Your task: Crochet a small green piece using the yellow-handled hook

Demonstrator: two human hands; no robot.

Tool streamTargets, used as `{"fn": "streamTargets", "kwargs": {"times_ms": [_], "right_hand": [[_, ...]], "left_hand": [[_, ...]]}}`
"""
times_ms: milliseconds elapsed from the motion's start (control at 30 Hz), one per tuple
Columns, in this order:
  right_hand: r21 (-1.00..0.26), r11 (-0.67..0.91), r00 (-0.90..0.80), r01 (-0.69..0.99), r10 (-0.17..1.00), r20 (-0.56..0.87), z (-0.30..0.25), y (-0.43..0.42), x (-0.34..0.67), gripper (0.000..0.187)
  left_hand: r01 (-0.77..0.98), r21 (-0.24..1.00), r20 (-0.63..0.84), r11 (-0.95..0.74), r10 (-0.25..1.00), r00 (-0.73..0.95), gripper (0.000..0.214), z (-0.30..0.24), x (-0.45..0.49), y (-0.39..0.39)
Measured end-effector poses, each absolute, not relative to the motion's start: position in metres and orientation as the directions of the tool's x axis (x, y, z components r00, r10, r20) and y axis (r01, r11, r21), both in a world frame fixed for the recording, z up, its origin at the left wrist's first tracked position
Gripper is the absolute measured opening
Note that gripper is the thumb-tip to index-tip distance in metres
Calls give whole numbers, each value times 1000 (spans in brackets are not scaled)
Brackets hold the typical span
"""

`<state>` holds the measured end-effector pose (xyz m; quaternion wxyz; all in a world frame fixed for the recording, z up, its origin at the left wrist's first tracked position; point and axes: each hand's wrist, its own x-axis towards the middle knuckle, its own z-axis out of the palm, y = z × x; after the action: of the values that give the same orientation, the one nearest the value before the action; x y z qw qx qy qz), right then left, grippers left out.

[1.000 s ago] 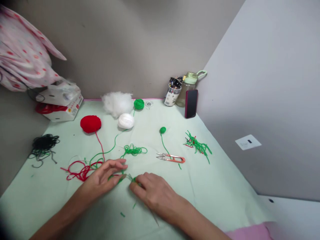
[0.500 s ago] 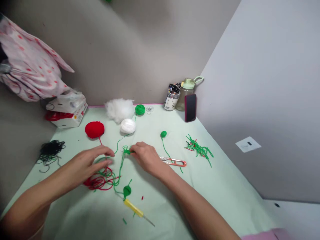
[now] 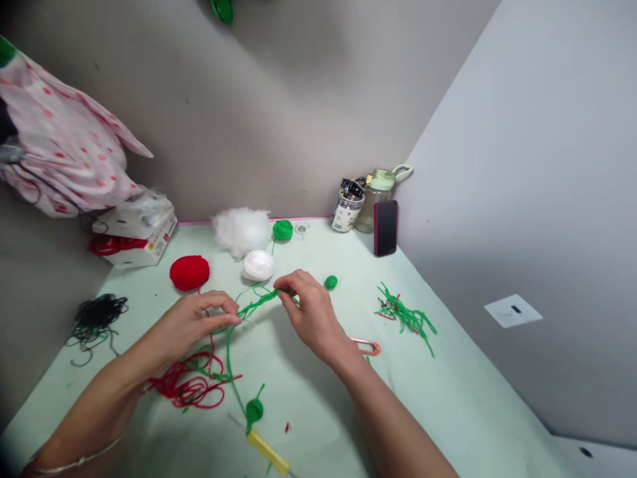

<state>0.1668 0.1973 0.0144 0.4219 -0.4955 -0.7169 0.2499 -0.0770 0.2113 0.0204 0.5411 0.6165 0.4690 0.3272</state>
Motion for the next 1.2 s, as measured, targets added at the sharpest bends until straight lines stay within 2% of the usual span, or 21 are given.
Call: {"fn": "streamTargets", "kwargs": {"times_ms": [100, 233, 400, 467, 567, 633, 700, 933, 1100, 1200], "right_hand": [[-823, 382, -140, 421, 923, 358, 19, 197, 168, 14], [-873, 375, -150, 312, 927, 345, 24, 190, 160, 14], [-818, 474, -210, 326, 880, 426, 22, 185, 150, 14], [-817, 465, -163, 341, 885, 436, 22, 186, 150, 10], [-888, 311, -55, 340, 949, 311, 25, 189, 153, 4], [-941, 172, -117, 291, 983, 144, 27, 190, 153, 11], [-966, 89, -215, 243, 976, 36, 29, 189, 152, 16], [-990, -120, -269, 74, 954, -136, 27, 194, 159, 24], [-976, -189, -277, -107, 948, -154, 25, 198, 161, 30], [-957, -248, -308, -152, 932, -192, 24, 197, 159, 36]], "left_hand": [[310, 951, -128, -2, 908, 399, 13, 24, -87, 214], [376, 926, -133, 7, 941, 310, 31, 34, -81, 209], [195, 977, -155, 87, 918, 364, 22, 31, -57, 199], [146, 984, -151, 107, 929, 338, 18, 24, -52, 198], [115, 986, -148, 121, 953, 264, 21, 17, -50, 201], [101, 987, -146, 125, 958, 247, 23, 15, -51, 202], [92, 988, -146, 126, 953, 264, 21, 15, -52, 203], [-52, 990, -116, 134, 956, 268, 16, 14, -66, 210], [-258, 945, -128, 202, 952, 278, 21, 13, -72, 213], [-311, 915, -149, 256, 933, 328, 22, 13, -71, 212]]}}
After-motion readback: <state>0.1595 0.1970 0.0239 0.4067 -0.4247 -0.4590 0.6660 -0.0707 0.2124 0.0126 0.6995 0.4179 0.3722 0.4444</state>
